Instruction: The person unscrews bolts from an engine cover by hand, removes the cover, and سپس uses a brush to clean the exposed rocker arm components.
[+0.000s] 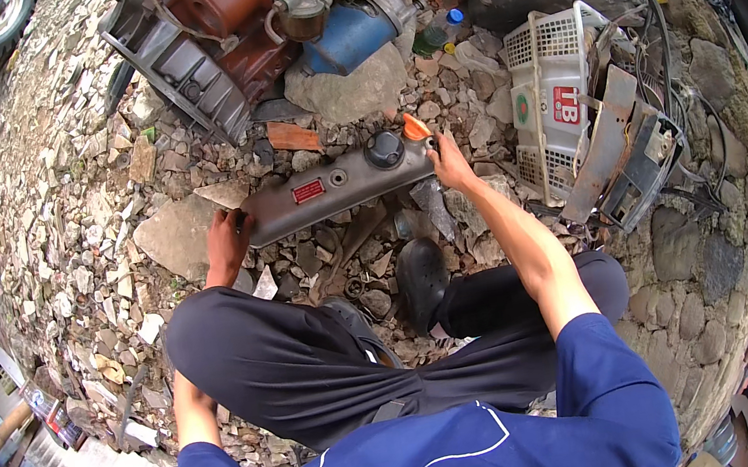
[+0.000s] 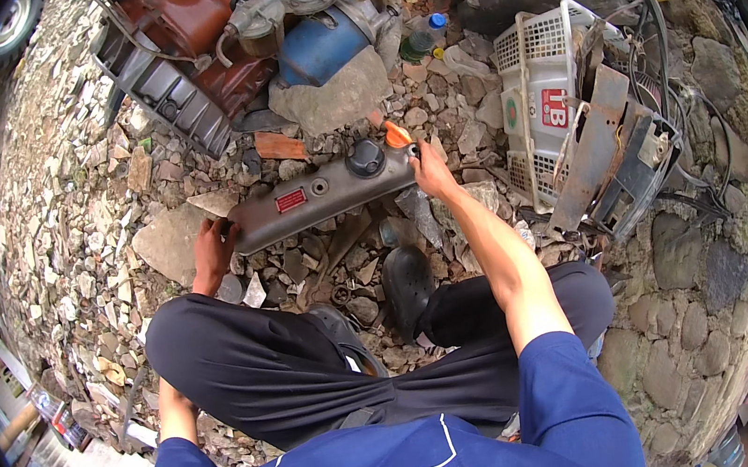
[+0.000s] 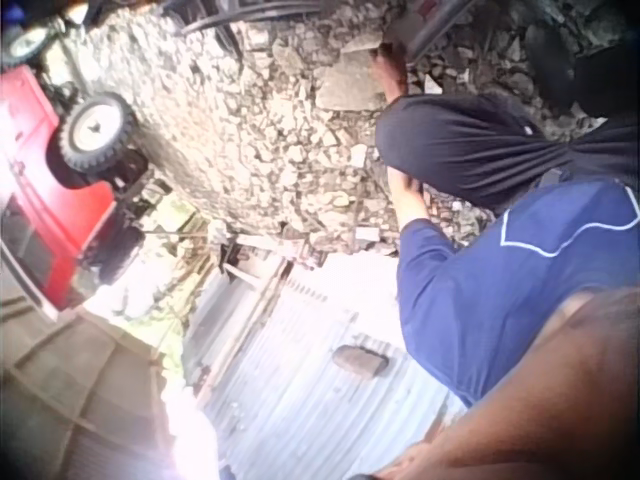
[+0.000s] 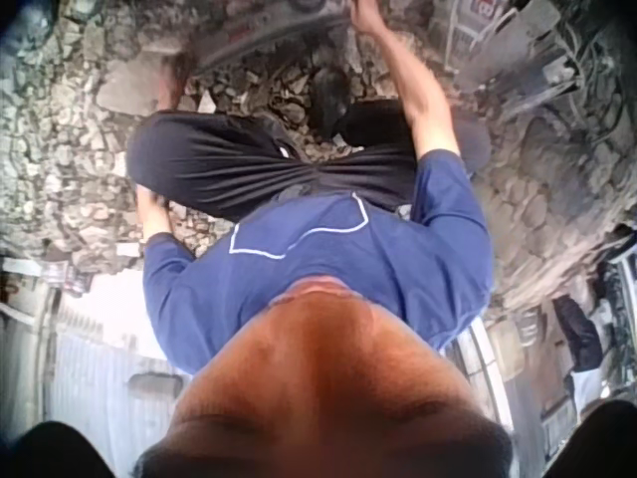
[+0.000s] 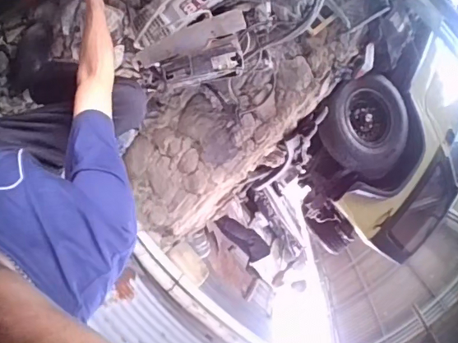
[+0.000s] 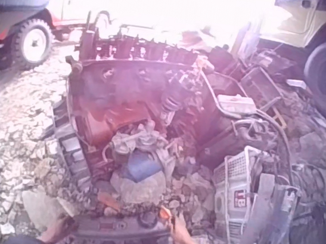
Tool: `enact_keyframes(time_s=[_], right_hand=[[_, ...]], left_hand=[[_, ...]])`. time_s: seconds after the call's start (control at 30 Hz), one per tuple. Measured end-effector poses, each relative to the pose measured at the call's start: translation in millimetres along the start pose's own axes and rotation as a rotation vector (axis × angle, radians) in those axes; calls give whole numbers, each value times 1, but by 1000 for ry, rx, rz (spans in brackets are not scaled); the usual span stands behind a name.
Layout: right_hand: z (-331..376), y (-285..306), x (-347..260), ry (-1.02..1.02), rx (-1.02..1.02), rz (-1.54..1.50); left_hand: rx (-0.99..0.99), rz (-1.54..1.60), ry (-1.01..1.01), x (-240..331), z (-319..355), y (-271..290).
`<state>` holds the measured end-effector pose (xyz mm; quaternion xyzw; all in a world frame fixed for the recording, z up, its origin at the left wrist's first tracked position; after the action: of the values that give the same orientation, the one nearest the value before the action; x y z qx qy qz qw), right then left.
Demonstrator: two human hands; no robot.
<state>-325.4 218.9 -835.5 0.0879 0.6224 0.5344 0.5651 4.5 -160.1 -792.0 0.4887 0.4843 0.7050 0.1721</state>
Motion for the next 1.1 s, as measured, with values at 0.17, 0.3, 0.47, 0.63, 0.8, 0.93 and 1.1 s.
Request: enact_keyframes(time_s=[0.17,0.3,0.47,0.63,0.8,0.93,1.1], right_hand=[[-7,11,-5,-177,138,-48],[-25,41,-13,-210,322,64],[-32,63,-93,-289,10,-407],[16,74,-251,-274,-409,-831],[50,48,-286,-319,-496,-1074],[47,23,-272,-381,-553,-1116],[43,10,-279,-121,-689,-708]], left_hand=[[-360,-25,19,-34,-31,18],[-732,354,218,-26,-57,67],[-745,723,407,79,-70,126],[-771,1154,441,162,-68,124],[-566,1448,612,203,-55,88],[-372,1568,640,199,-45,53],[-252,1453,655,179,-29,38]])
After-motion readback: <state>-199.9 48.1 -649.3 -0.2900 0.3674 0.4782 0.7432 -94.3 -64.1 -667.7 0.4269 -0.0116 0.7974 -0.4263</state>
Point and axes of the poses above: each hand's wrist, its own z-axis away from the middle knuckle, its own y-axis out of the back of the hand, x = y × z, the point moved 5 cm from there along -z, towards the middle knuckle
